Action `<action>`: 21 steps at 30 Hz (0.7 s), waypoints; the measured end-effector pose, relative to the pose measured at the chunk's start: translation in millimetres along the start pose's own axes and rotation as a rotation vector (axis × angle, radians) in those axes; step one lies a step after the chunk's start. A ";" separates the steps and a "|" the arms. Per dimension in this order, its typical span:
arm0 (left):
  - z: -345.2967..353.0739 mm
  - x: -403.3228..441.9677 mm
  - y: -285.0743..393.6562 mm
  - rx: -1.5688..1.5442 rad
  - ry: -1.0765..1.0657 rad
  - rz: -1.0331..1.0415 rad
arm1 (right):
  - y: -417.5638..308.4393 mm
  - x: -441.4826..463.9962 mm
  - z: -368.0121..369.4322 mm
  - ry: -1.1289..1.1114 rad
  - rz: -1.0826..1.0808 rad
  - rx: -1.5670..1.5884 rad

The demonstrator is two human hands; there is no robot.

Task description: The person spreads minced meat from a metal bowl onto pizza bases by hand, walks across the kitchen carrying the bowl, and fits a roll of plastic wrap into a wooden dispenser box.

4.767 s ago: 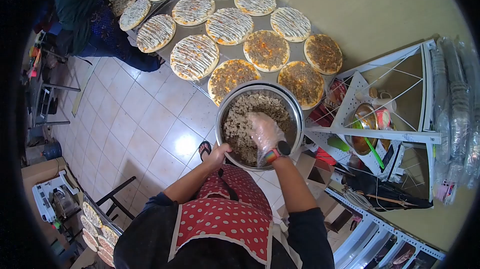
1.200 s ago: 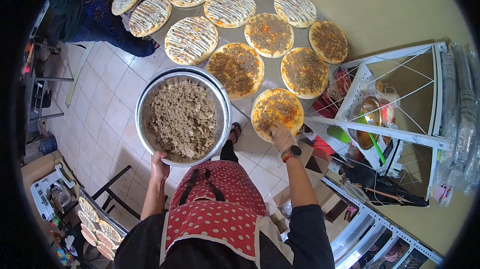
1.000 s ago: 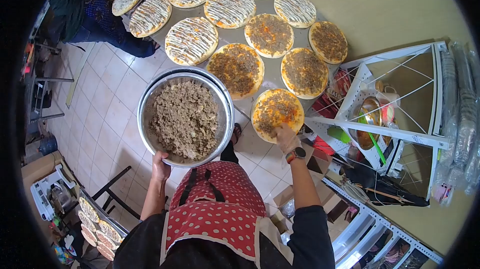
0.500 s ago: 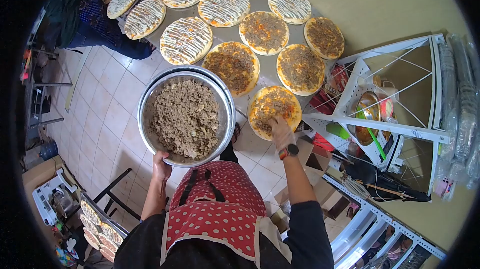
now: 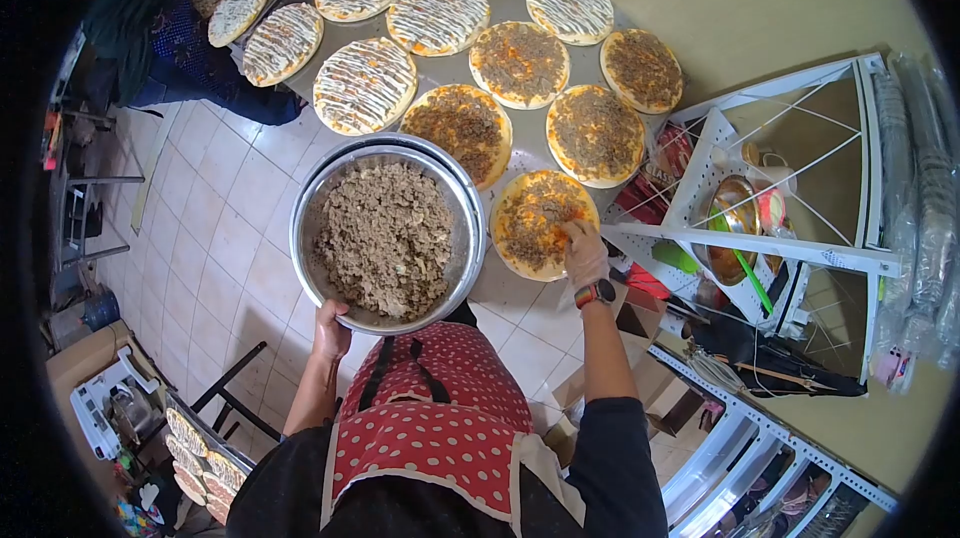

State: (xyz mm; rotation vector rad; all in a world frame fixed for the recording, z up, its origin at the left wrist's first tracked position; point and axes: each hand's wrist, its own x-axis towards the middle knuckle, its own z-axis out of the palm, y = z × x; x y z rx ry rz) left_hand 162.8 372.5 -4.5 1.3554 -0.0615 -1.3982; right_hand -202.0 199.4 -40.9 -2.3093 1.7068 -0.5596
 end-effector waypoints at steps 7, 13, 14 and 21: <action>27.3 2.7 -1.1 0.085 -0.019 -0.009 | -27.8 11.6 -35.3 0.172 0.206 0.024; 64.0 11.0 -10.9 0.138 -0.081 -0.005 | -126.8 20.6 -58.3 -0.134 -0.130 0.333; 65.0 16.6 -17.2 0.168 -0.099 -0.005 | -138.1 21.2 -54.4 -0.220 -0.147 0.367; 85.8 20.0 -31.1 0.413 -0.334 0.167 | -180.1 32.7 -46.4 -0.493 -0.013 0.039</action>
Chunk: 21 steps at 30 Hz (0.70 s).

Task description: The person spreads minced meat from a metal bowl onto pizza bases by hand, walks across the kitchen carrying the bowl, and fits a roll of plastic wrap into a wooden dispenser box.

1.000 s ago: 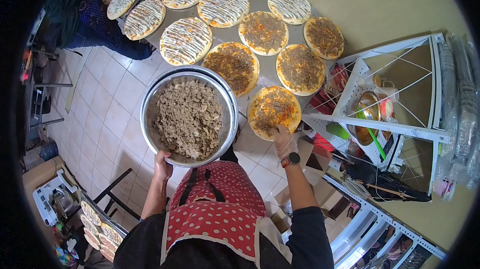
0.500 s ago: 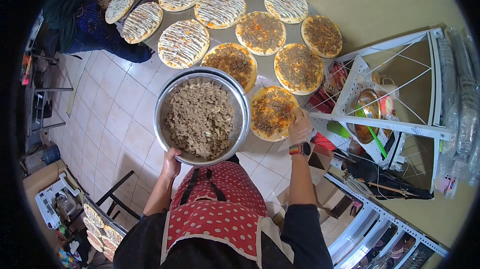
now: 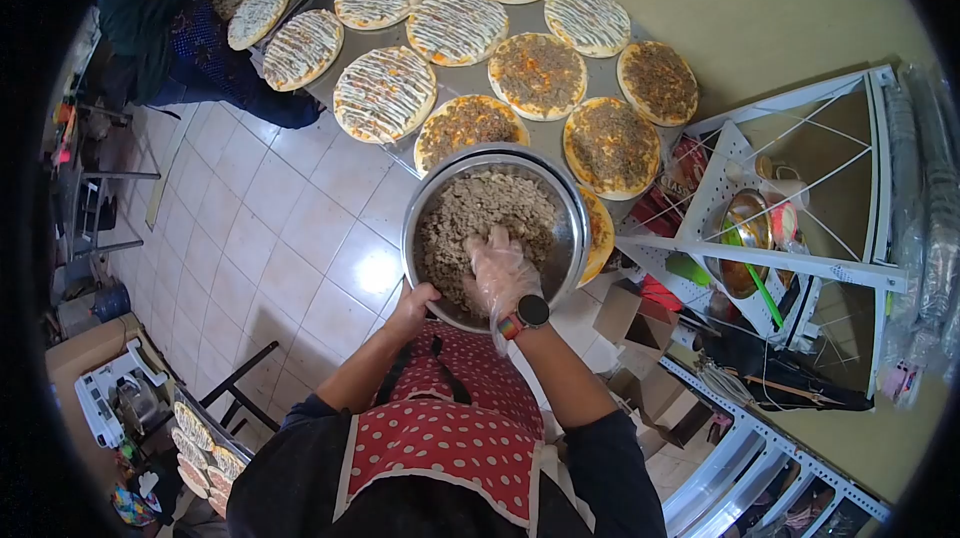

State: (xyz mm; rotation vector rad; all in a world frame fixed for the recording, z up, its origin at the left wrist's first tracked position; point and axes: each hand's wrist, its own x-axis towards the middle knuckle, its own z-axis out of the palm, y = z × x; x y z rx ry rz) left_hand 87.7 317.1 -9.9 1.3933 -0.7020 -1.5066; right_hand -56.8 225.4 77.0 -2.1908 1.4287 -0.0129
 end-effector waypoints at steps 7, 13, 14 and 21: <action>8.6 3.3 6.7 0.197 -0.075 -0.025 | 45.8 -9.6 1.2 0.241 -0.094 0.263; 5.2 7.8 -4.0 0.069 -0.033 -0.158 | 75.2 -16.5 -17.9 -0.023 0.266 1.055; 1.5 8.4 -12.1 0.022 0.009 -0.199 | 85.9 -20.6 -24.1 -0.055 0.318 1.313; -15.3 -2.5 -8.0 -0.157 0.181 -0.265 | 185.8 -9.7 -3.3 0.272 0.489 1.418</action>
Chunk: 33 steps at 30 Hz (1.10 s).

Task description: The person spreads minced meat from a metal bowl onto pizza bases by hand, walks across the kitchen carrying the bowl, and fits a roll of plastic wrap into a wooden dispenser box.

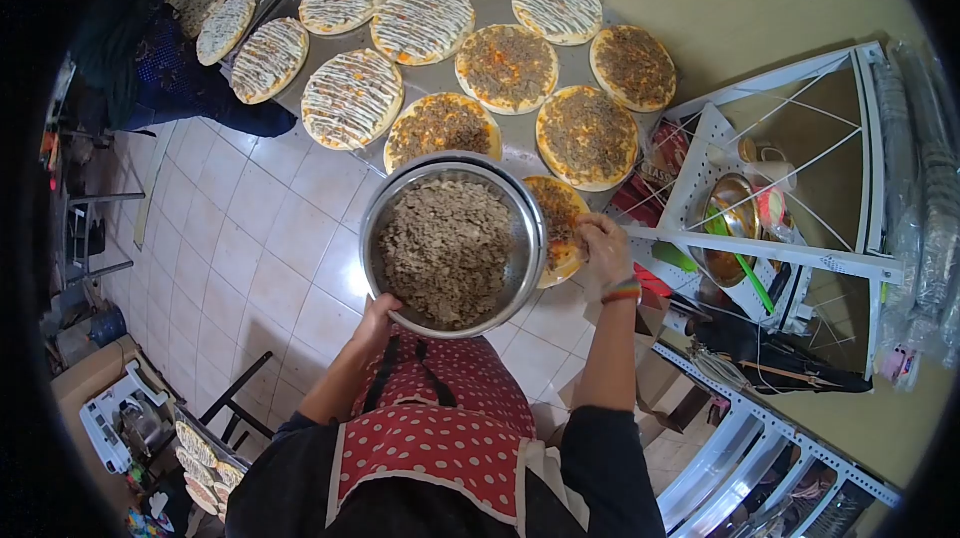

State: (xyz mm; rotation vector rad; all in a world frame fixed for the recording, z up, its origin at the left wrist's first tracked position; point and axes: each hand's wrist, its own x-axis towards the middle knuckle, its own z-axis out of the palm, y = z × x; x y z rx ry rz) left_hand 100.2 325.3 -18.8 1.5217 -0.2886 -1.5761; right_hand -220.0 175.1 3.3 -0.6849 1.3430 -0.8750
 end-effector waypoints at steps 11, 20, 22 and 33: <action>-31.3 -21.6 24.2 -0.129 0.036 0.043 | 29.8 53.6 -11.7 0.221 -0.363 -1.280; -27.2 -30.0 38.2 -0.134 0.109 0.057 | 55.2 26.5 17.1 0.064 -0.568 -1.250; -29.9 -28.3 37.5 -0.141 0.103 0.064 | 55.1 7.8 34.5 0.069 -0.576 -1.327; -38.5 -32.6 39.6 -0.126 0.057 0.024 | 60.7 27.9 -24.7 0.146 -0.454 -1.105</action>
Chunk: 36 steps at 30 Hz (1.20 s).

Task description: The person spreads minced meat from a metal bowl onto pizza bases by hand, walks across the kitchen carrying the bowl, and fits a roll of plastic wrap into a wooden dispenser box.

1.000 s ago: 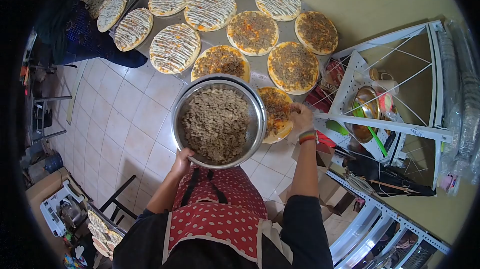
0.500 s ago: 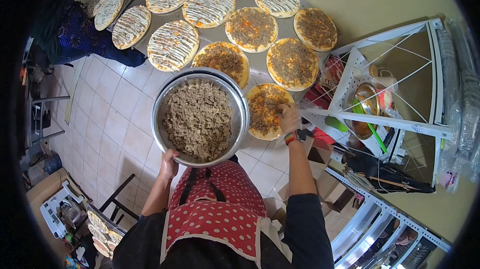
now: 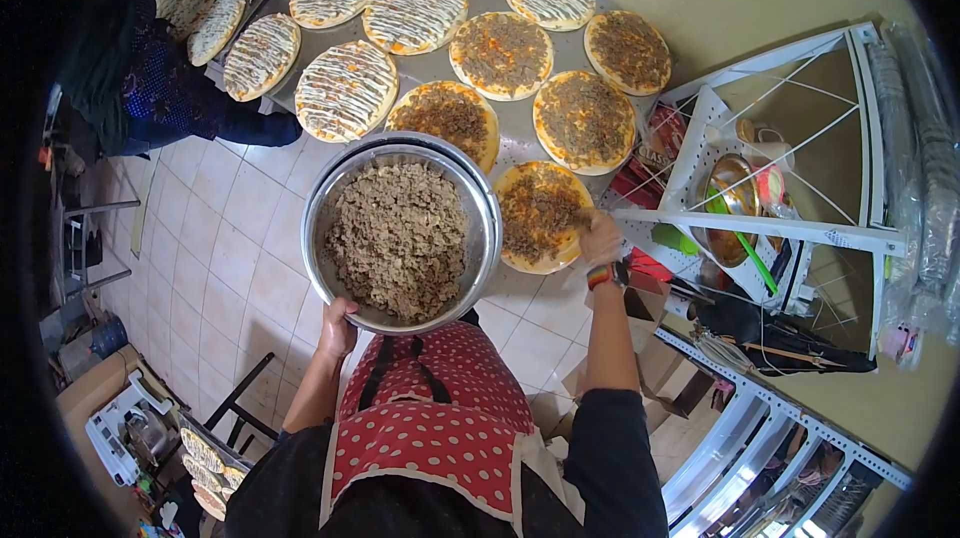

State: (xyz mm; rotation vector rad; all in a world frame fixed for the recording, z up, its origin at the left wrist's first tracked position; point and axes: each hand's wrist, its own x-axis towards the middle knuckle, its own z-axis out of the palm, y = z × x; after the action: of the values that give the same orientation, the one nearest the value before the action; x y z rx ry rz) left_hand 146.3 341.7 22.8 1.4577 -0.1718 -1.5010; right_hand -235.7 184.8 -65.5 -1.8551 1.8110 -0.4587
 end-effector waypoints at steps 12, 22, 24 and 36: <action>-19.3 3.5 -9.7 -0.065 -0.067 0.016 | -39.7 -53.8 16.6 0.064 0.048 -0.220; -26.3 1.8 -1.1 -0.027 -0.108 0.033 | -64.5 -74.7 37.6 0.201 -0.023 -0.056; -30.0 -0.6 -0.2 -0.006 -0.107 0.045 | -71.4 -73.6 39.8 0.100 -0.016 -0.127; -52.0 -10.3 -2.0 0.036 -0.065 -0.011 | -110.2 36.7 53.8 0.169 -0.124 -0.109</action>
State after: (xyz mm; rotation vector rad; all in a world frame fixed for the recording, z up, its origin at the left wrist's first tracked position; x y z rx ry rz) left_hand 185.4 376.5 14.6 1.4414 -0.2310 -1.5625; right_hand -112.5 153.3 -50.7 -2.0663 1.8697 -0.5884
